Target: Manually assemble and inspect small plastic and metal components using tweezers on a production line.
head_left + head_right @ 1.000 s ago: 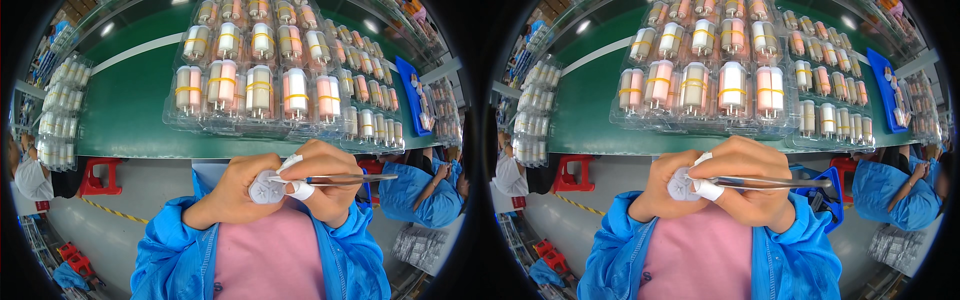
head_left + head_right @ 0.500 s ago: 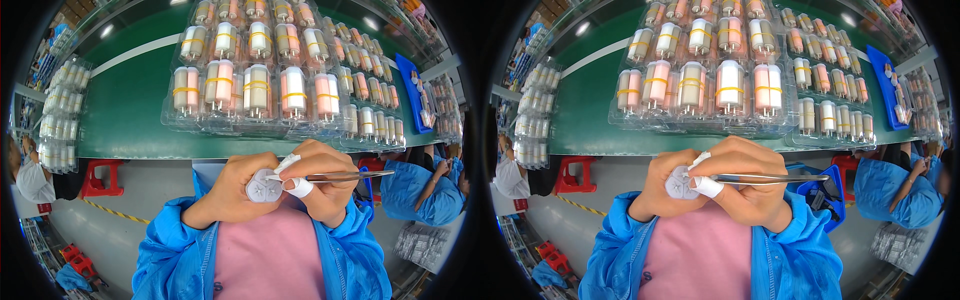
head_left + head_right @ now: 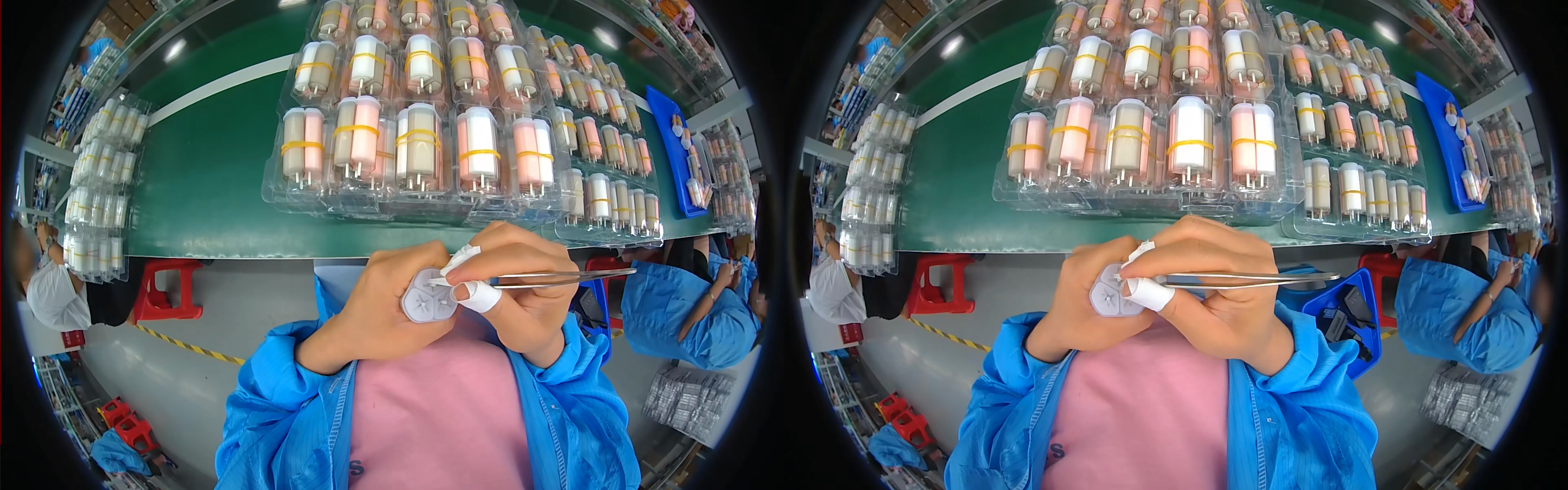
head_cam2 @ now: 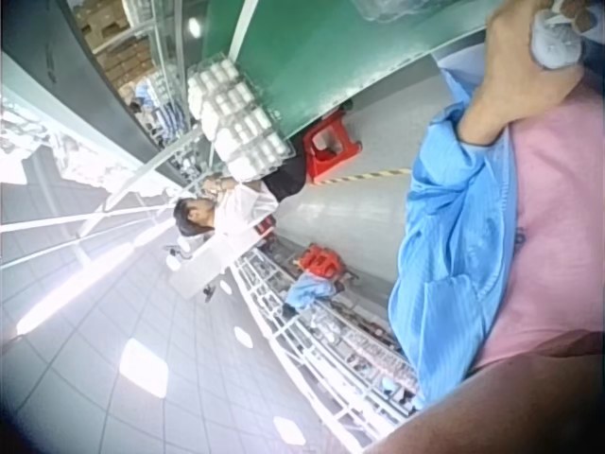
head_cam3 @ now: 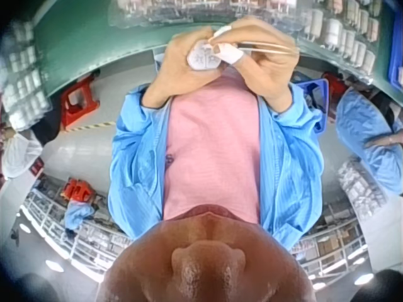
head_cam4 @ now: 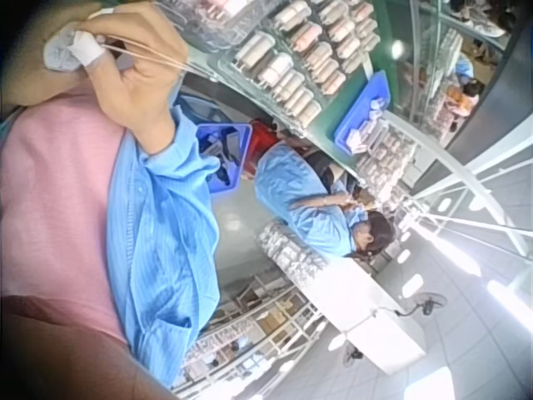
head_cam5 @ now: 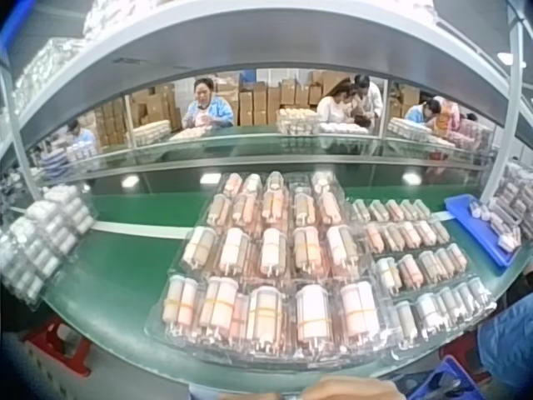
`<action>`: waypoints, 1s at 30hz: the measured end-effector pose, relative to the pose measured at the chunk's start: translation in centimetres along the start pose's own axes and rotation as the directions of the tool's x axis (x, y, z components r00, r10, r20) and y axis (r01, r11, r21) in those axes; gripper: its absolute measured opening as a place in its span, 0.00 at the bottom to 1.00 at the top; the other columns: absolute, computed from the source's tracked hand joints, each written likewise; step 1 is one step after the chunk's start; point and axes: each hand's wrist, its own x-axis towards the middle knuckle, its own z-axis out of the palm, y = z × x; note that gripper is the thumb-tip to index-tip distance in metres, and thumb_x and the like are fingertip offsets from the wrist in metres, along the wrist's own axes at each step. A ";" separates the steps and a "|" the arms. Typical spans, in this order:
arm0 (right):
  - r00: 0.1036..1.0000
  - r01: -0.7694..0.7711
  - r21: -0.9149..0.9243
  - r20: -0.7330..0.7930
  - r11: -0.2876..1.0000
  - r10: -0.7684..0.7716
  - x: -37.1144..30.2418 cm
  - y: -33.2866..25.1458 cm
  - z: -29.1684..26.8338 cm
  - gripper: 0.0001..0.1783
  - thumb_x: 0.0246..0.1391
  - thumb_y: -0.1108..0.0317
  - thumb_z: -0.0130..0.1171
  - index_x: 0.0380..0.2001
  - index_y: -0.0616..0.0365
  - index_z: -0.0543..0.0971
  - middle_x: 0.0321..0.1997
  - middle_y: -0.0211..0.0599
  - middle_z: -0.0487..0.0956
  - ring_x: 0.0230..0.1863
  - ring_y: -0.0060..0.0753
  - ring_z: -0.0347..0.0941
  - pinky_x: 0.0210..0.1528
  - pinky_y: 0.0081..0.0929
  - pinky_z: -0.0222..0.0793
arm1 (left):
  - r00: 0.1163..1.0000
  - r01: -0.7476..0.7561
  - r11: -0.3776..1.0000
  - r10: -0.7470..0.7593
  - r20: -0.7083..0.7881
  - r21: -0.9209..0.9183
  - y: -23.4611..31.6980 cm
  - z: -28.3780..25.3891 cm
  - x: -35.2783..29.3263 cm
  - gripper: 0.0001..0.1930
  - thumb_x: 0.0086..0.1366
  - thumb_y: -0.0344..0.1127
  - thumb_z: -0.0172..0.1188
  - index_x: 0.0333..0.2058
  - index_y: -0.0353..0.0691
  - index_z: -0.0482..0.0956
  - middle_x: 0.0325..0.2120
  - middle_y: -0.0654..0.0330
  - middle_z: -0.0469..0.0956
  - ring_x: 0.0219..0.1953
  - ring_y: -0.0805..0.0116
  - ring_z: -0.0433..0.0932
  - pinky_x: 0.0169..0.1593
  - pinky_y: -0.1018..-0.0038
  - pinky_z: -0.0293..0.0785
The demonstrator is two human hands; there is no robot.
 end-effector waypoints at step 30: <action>0.999 0.006 0.018 -0.044 1.000 -0.005 -0.1 -0.3 0.2 0.05 0.41 0.77 0.65 0.26 0.62 0.82 0.27 0.38 0.80 0.27 0.31 0.75 0.29 0.23 0.70 | 0.999 0.034 0.999 -0.034 0.026 -0.018 -0.2 -0.1 -0.3 0.14 0.41 0.23 0.67 0.28 0.37 0.72 0.26 0.61 0.77 0.26 0.77 0.75 0.29 0.80 0.69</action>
